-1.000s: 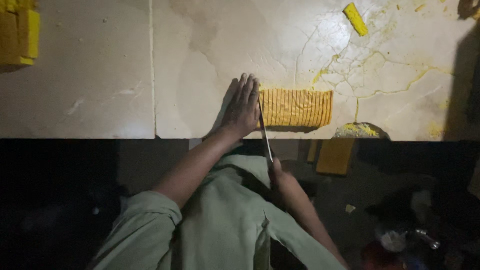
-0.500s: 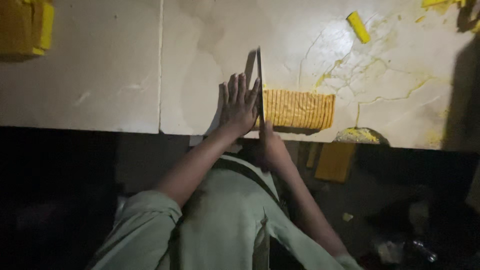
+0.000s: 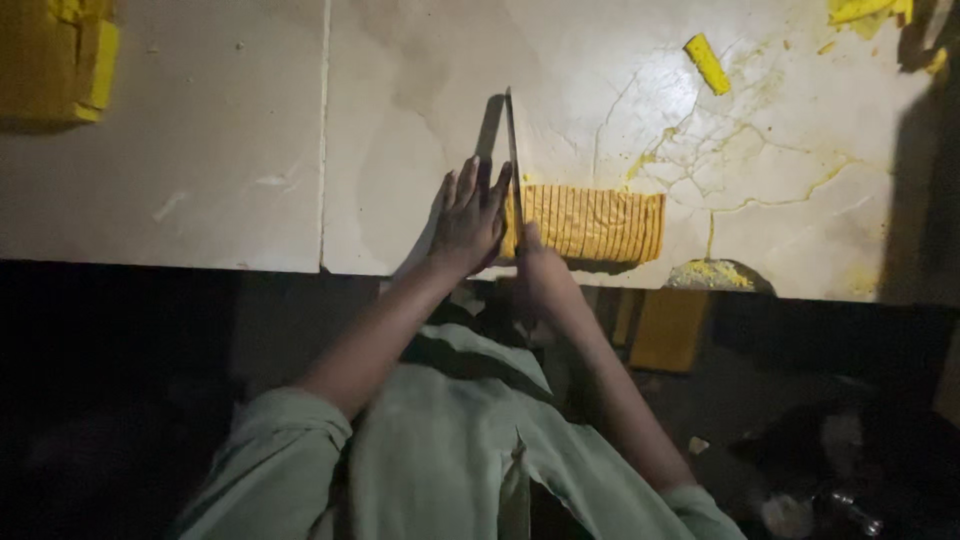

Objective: The person uses a knife to cut a yellow rectangular food block into thin strips on a table. They then remove a large yellow slab from a metal tray and continue cutting it into smaller pieces.

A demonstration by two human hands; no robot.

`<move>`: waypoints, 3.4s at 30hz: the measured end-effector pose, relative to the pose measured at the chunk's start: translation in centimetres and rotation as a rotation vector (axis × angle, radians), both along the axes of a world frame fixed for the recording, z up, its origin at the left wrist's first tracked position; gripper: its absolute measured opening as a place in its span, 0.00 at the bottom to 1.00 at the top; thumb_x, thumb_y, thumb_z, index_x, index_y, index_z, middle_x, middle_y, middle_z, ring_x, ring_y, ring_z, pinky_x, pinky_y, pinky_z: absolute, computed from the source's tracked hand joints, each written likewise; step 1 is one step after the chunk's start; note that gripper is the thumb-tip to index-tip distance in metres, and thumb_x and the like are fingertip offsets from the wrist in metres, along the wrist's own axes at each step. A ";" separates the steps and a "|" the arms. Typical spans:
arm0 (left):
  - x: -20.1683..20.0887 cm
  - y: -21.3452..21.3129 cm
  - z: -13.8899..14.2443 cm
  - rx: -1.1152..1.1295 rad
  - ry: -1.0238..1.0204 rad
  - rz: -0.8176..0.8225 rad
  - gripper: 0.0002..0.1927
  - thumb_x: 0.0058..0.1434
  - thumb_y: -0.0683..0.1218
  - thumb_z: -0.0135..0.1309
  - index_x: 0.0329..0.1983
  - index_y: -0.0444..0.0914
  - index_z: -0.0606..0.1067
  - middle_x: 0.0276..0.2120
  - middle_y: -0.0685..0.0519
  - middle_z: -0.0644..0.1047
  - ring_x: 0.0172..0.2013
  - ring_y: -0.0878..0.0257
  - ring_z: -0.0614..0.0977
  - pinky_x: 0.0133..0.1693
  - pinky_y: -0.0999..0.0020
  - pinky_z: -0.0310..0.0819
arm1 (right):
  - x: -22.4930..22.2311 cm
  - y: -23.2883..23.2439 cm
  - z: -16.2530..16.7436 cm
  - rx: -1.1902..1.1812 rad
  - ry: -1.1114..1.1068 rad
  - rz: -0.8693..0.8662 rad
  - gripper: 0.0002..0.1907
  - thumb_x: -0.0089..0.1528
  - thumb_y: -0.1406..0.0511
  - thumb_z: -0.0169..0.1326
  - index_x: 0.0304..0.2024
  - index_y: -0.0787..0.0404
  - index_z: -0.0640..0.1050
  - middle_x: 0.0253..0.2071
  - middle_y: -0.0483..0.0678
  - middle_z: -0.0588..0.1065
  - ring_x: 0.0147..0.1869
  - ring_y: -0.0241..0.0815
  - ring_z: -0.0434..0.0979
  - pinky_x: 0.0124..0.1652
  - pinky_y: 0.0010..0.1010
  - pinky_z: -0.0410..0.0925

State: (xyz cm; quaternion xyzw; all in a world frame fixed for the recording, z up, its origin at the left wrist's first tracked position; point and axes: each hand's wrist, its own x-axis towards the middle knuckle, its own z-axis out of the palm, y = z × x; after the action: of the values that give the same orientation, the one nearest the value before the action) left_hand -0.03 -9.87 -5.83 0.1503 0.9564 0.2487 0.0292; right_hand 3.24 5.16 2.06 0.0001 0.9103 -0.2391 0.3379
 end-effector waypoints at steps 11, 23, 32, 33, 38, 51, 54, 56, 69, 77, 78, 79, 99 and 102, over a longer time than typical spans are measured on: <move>0.5 -0.6 2.5 -0.090 -0.071 -0.016 0.39 0.73 0.54 0.38 0.80 0.38 0.39 0.78 0.38 0.46 0.77 0.43 0.45 0.72 0.38 0.34 | 13.5 4.0 -0.4 0.072 -0.155 0.128 0.58 0.50 0.50 0.64 0.68 0.74 0.50 0.47 0.67 0.77 0.49 0.67 0.79 0.47 0.47 0.73; -0.1 -0.8 -2.2 -0.125 0.101 0.016 0.38 0.75 0.49 0.39 0.85 0.41 0.42 0.80 0.46 0.51 0.79 0.49 0.51 0.76 0.44 0.39 | -0.1 -1.9 0.7 -0.044 0.168 0.057 0.40 0.59 0.60 0.60 0.64 0.75 0.56 0.42 0.70 0.79 0.46 0.68 0.81 0.40 0.50 0.75; 1.0 -1.8 1.7 -0.059 -0.100 -0.015 0.37 0.72 0.52 0.39 0.79 0.38 0.43 0.78 0.44 0.48 0.76 0.44 0.46 0.73 0.40 0.33 | 14.3 3.0 0.9 -0.120 -0.298 -0.422 0.28 0.73 0.54 0.38 0.69 0.64 0.64 0.49 0.61 0.78 0.51 0.57 0.78 0.46 0.48 0.70; 0.9 -2.0 2.0 -0.054 -0.069 -0.017 0.37 0.72 0.52 0.40 0.80 0.38 0.43 0.78 0.44 0.49 0.77 0.44 0.46 0.74 0.40 0.34 | 15.1 3.1 0.3 -0.036 -0.287 -0.269 0.29 0.71 0.56 0.41 0.70 0.66 0.61 0.47 0.62 0.78 0.48 0.57 0.78 0.44 0.48 0.71; 0.7 -1.7 1.6 -0.032 -0.002 0.015 0.40 0.69 0.53 0.40 0.79 0.39 0.40 0.77 0.38 0.46 0.76 0.43 0.47 0.72 0.40 0.35 | 10.4 -0.7 -2.0 -0.121 -0.010 -0.002 0.34 0.66 0.65 0.51 0.67 0.70 0.50 0.41 0.60 0.79 0.30 0.62 0.79 0.28 0.48 0.73; 2.2 -2.0 1.7 -0.212 -0.164 0.054 0.39 0.72 0.62 0.34 0.79 0.39 0.43 0.77 0.38 0.45 0.76 0.39 0.43 0.71 0.32 0.31 | 4.0 -5.2 3.6 -0.046 0.037 -0.157 0.27 0.64 0.65 0.57 0.56 0.66 0.56 0.39 0.70 0.78 0.43 0.68 0.82 0.37 0.53 0.73; 2.2 -2.0 1.6 -0.259 0.008 0.083 0.35 0.77 0.57 0.35 0.80 0.39 0.43 0.78 0.39 0.46 0.77 0.39 0.45 0.71 0.31 0.33 | 4.8 -5.6 2.6 -0.134 0.032 -0.162 0.45 0.48 0.67 0.65 0.59 0.64 0.52 0.47 0.66 0.76 0.45 0.68 0.80 0.31 0.50 0.77; 2.3 -1.9 1.3 -0.377 0.002 0.070 0.38 0.73 0.55 0.38 0.82 0.40 0.43 0.79 0.40 0.46 0.77 0.40 0.45 0.70 0.32 0.33 | 4.3 -5.4 1.8 -0.125 0.095 -0.136 0.35 0.58 0.66 0.59 0.60 0.67 0.55 0.41 0.66 0.79 0.42 0.67 0.81 0.35 0.51 0.75; 2.6 -2.1 1.6 -0.163 -0.098 0.048 0.37 0.74 0.52 0.39 0.81 0.46 0.40 0.78 0.42 0.38 0.76 0.38 0.38 0.68 0.26 0.25 | 15.4 0.4 -0.4 -0.134 0.032 0.170 0.46 0.60 0.68 0.60 0.69 0.72 0.46 0.35 0.64 0.76 0.35 0.65 0.78 0.34 0.48 0.73; 2.8 -1.9 -1.1 0.048 0.003 0.191 0.40 0.71 0.52 0.41 0.81 0.38 0.40 0.79 0.43 0.41 0.78 0.43 0.42 0.73 0.30 0.29 | 6.0 -3.0 -3.0 -0.154 0.030 -0.074 0.28 0.66 0.64 0.56 0.60 0.66 0.56 0.34 0.61 0.78 0.33 0.61 0.82 0.31 0.47 0.75; 2.8 -2.0 -1.5 0.067 0.018 0.236 0.39 0.72 0.51 0.41 0.81 0.39 0.42 0.80 0.45 0.42 0.79 0.44 0.43 0.75 0.33 0.31 | 5.0 -2.9 -1.9 -0.108 0.017 -0.090 0.29 0.65 0.62 0.57 0.58 0.66 0.56 0.33 0.60 0.77 0.33 0.59 0.82 0.30 0.46 0.76; 3.0 -2.2 -1.9 0.087 0.038 0.283 0.37 0.74 0.50 0.41 0.82 0.41 0.45 0.81 0.47 0.44 0.81 0.45 0.44 0.78 0.36 0.34 | 4.4 -2.6 -0.7 -0.118 0.077 -0.106 0.29 0.65 0.63 0.58 0.57 0.66 0.56 0.33 0.61 0.77 0.33 0.59 0.82 0.30 0.47 0.74; -5.8 -5.2 5.1 -0.219 -0.100 1.013 0.40 0.66 0.56 0.47 0.77 0.37 0.50 0.75 0.31 0.44 0.72 0.26 0.40 0.64 0.23 0.34 | 8.2 26.8 -6.5 -0.100 0.478 -0.341 0.29 0.62 0.62 0.61 0.62 0.66 0.70 0.51 0.61 0.77 0.54 0.58 0.80 0.54 0.45 0.72; -10.4 0.5 7.0 0.077 -0.027 0.829 0.37 0.70 0.56 0.49 0.76 0.42 0.50 0.74 0.34 0.47 0.73 0.34 0.46 0.67 0.33 0.42 | 3.4 30.8 -6.8 -0.164 0.474 -0.115 0.17 0.65 0.64 0.59 0.53 0.65 0.73 0.47 0.55 0.80 0.48 0.53 0.82 0.50 0.41 0.74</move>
State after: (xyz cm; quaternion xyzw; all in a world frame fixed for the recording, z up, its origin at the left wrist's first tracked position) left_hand -10.42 -9.37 1.16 -0.2496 0.9254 0.2772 -0.0665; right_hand 6.69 35.98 -4.71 -0.0315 0.9401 -0.3245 0.0998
